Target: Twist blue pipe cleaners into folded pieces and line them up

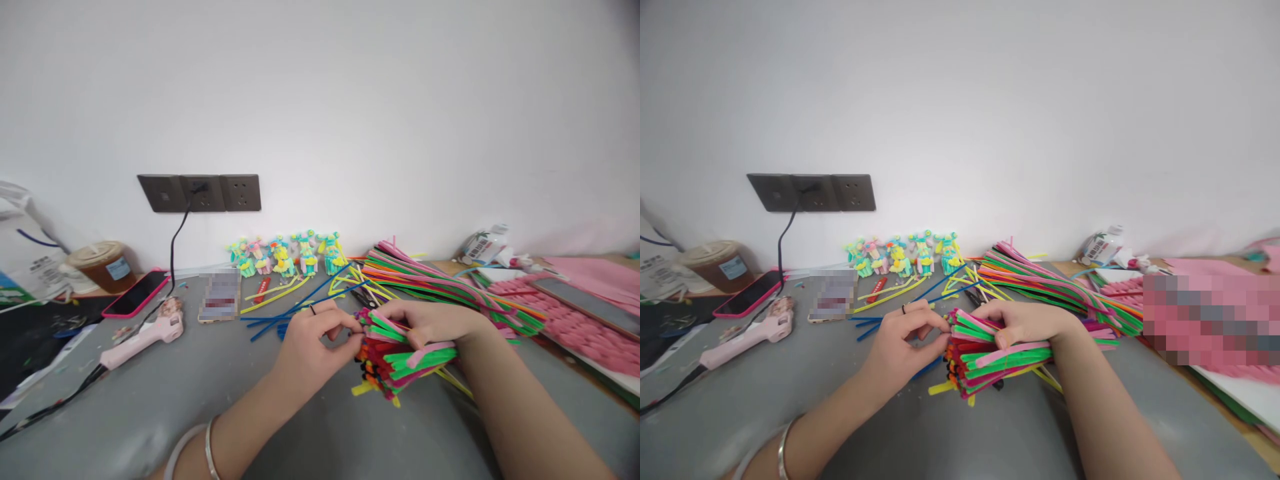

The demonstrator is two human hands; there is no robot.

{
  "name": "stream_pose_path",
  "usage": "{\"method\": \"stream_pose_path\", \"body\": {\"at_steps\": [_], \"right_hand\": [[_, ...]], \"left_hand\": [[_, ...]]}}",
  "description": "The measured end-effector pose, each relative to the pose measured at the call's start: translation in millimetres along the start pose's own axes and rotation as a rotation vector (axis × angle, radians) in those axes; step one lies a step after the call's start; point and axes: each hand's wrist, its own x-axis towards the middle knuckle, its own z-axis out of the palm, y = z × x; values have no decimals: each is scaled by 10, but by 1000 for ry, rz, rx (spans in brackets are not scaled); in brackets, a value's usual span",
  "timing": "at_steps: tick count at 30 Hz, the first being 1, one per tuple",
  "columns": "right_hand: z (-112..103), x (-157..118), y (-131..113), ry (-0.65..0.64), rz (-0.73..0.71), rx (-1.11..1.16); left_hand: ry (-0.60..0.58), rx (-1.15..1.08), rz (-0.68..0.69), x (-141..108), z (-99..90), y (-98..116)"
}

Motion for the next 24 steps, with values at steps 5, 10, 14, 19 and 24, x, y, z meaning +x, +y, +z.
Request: {"method": "stream_pose_path", "body": {"at_steps": [5, 10, 14, 19, 24], "right_hand": [[-4, -7, -25, -9, 3, 9], [-43, -59, 50, 37, -22, -26], [-50, -72, 62, 106, -36, -30], [-18, -30, -3, 285, 55, -102], [-91, -131, 0, 738, 158, -271]], "left_hand": [[-24, 14, 4, 14, -49, 4], [87, 2, -40, 111, -276, 44], [294, -139, -25, 267, -672, 12], [757, -450, 61, 387, -1402, 18], [1067, -613, -39, 306, -1793, -10]]}}
